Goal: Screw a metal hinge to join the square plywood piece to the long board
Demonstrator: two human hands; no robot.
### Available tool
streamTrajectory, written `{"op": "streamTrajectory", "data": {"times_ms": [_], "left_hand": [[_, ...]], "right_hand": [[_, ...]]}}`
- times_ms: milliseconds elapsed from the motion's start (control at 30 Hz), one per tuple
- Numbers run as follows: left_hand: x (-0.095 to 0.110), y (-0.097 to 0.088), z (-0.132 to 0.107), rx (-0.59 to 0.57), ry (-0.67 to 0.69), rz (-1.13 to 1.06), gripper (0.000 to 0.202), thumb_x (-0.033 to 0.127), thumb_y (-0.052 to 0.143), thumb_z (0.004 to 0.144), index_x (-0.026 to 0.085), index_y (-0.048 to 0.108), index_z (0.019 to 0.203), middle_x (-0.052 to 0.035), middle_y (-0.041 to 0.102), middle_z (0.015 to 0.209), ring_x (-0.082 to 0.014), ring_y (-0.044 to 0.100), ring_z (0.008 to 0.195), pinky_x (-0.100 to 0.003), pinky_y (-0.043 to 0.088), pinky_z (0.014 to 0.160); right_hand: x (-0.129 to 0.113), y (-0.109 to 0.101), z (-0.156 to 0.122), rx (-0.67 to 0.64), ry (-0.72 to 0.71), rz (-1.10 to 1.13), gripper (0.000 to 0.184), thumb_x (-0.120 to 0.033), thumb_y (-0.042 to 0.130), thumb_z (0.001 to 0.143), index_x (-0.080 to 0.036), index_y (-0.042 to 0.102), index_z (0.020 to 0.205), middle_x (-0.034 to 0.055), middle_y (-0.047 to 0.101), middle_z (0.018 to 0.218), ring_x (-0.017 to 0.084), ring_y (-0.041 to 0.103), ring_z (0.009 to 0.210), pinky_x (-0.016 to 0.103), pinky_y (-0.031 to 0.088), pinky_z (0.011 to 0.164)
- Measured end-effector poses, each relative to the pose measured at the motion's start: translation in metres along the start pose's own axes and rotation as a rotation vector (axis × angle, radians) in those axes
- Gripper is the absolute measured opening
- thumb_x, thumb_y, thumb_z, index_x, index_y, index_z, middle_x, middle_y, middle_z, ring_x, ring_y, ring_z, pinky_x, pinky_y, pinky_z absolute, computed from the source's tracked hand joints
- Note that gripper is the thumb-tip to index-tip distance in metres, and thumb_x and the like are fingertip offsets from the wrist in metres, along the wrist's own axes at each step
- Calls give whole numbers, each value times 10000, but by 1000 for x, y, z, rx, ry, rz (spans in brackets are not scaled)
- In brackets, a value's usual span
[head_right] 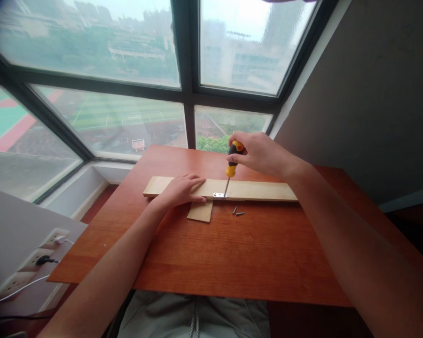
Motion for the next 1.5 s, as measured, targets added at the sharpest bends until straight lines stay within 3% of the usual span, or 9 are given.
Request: {"op": "streamTrajectory", "data": {"times_ms": [567,867,1100,1500], "left_hand": [[-3,4,2,-10,2,0,669,710,583,776,266,585,1276,-94,617,1226,-291,583,1076,-339,447,834],[-2,2,1,3,5,-4,660,708,585,777,265,589,1267,-93,622,1231,-290,590,1073,-341,445,839],[-4,3,3,-12,28,-9,654,711,573,783,264,594,1259,-91,634,1217,-290,589,1086,-337,445,850],[-2,1,3,0,50,-14,650,719,537,803,262,586,1263,-92,637,1195,-283,593,1070,-341,438,857]], "right_hand": [[1,5,1,82,61,-95,378,-583,565,851,-242,617,1005,50,689,870,211,602,730,332,424,619],[4,7,1,80,92,-72,306,-483,590,850,-237,598,1032,49,682,871,220,617,754,339,444,644],[9,5,4,-39,35,65,331,-485,602,847,-254,607,1084,41,685,910,224,629,801,364,484,709],[5,8,2,18,97,132,286,-456,636,846,-248,600,1040,25,704,858,196,666,677,352,521,658]]}}
Point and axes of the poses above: each hand's wrist, its own z-axis towards the middle knuckle, its own y-axis out of the palm, x = y × z, the point moved 4 cm from there along z, towards the middle knuckle
